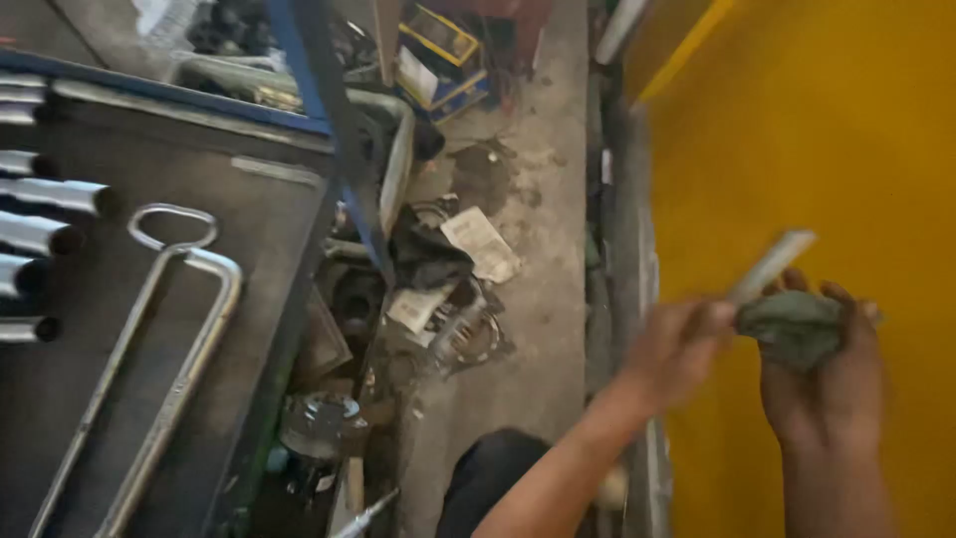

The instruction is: Organize and clean various mechanical tools on a cart and on the floor.

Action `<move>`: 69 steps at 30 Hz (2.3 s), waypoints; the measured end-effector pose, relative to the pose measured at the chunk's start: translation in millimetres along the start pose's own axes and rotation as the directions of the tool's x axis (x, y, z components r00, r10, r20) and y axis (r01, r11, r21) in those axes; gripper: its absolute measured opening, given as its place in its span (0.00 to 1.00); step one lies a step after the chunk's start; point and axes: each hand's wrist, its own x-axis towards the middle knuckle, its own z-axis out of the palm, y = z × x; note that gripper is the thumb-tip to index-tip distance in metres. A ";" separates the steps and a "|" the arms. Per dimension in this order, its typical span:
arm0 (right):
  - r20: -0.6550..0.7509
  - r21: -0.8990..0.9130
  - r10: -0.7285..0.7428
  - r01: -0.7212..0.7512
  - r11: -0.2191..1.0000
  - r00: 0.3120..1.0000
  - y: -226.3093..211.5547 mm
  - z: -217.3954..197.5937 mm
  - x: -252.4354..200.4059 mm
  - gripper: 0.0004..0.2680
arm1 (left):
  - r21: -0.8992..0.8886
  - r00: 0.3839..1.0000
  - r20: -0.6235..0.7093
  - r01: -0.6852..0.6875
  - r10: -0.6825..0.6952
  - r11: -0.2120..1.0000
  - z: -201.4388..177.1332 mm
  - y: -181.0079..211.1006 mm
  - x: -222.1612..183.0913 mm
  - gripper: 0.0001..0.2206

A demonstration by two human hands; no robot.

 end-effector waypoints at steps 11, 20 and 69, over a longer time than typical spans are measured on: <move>0.200 0.155 0.081 -0.113 0.981 0.976 20.4 -37.7 66.9 0.18 | 0.565 0.929 0.197 0.154 -0.314 0.811 -16.0 6.2 -41.0 0.15; 0.179 -0.167 0.349 -0.321 0.932 0.920 83.1 48.6 -2.4 0.14 | 0.436 0.978 -0.141 0.203 -0.156 0.877 -39.0 -106.5 -110.9 0.12; 0.011 -0.723 0.046 -0.024 0.690 0.999 72.8 11.8 -3.5 0.15 | -0.402 0.403 0.702 0.905 -0.588 0.140 -53.5 -85.1 -59.7 0.20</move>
